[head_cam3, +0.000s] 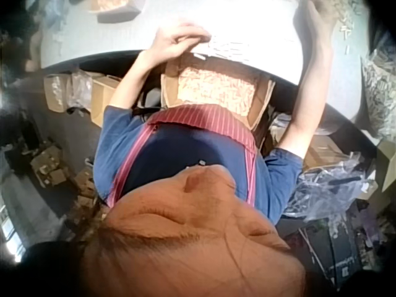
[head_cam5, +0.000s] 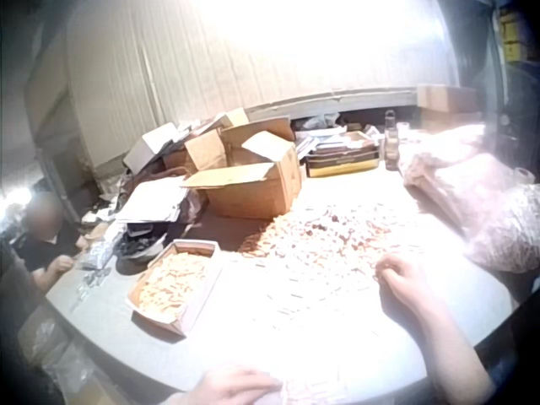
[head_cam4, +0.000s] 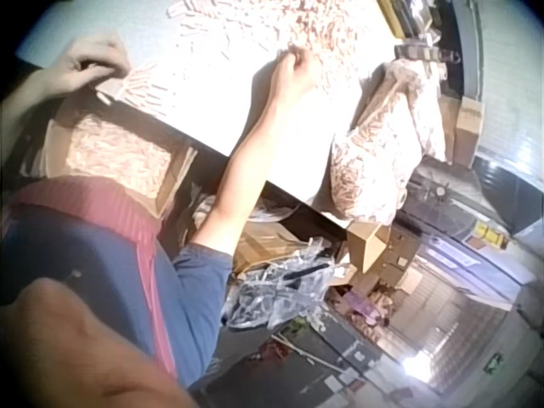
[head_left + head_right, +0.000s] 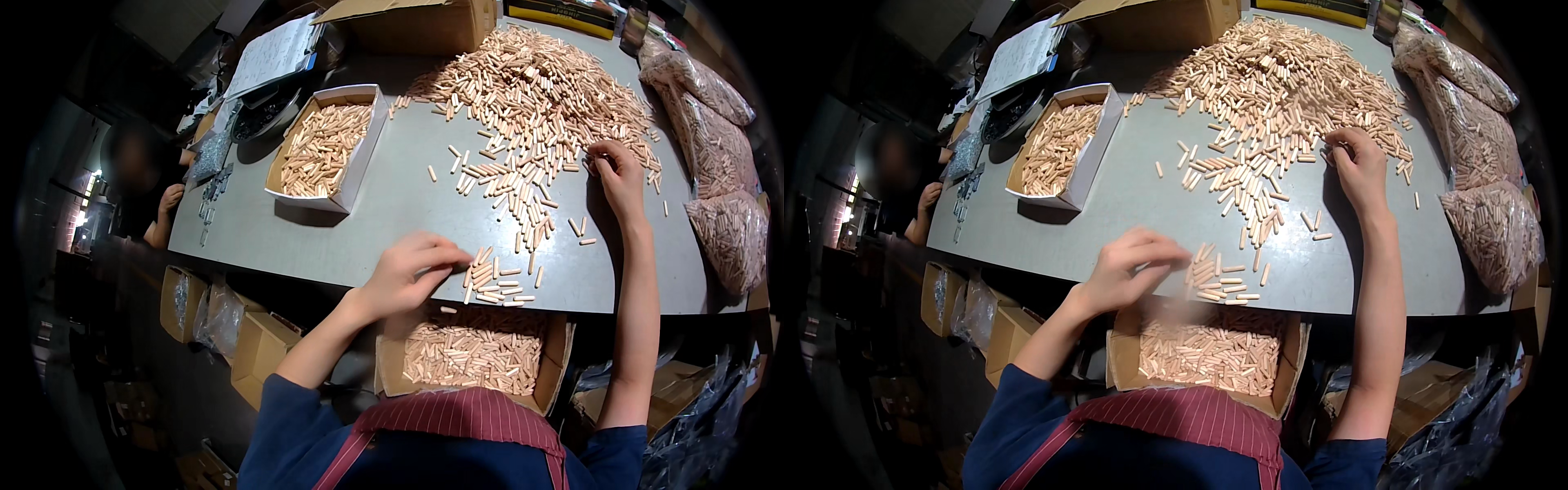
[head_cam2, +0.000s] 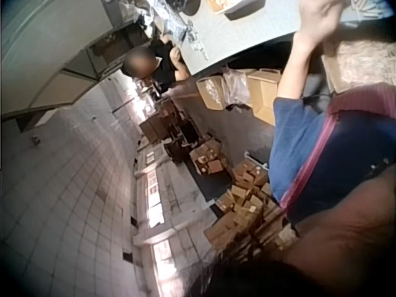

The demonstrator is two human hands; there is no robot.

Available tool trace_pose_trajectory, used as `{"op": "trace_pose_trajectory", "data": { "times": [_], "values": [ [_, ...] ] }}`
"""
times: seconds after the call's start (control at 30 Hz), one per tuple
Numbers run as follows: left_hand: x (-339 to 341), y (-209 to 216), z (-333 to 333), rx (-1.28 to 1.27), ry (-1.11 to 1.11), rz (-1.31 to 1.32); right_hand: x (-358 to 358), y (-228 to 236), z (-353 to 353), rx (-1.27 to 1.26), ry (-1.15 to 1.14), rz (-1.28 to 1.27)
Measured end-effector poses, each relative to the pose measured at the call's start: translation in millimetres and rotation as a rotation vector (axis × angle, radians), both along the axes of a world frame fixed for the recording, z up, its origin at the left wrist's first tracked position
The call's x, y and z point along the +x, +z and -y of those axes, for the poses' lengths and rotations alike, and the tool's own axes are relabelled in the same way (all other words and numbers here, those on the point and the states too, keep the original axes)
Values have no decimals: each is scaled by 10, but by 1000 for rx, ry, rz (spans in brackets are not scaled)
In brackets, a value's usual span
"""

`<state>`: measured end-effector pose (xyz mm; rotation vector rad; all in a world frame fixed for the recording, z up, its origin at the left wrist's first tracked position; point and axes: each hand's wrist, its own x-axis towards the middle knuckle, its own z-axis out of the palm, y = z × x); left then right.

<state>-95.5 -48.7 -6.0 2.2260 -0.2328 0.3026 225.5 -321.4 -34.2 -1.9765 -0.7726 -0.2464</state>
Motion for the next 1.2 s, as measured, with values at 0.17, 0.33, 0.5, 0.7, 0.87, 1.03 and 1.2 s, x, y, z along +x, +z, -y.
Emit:
{"op": "trace_pose_trajectory", "data": {
  "times": [0.17, 0.33, 0.5, 0.7, 0.87, 1.03, 1.2],
  "values": [
    [191, 15, 80, 95, -25, 94, -13, 4, 5, 44, -5, -51],
    [268, -58, 226, 200, -260, 115, 11, -21, 2, 58, 2, -88],
    [315, -43, 531, 437, -388, 112, 38, -36, 23, 111, -26, -94],
    [292, -108, 665, 584, -428, 83, 70, -72, 23, 212, -12, -171],
    [144, 48, 392, 213, -676, -15, -1, 29, -14, 250, 14, -316],
    [69, 111, 277, -52, -481, -6, -84, 74, -53, 318, 88, -407],
    [480, 73, 555, 599, -132, 113, -43, 18, -38, 317, -79, -236]
  ]
}}
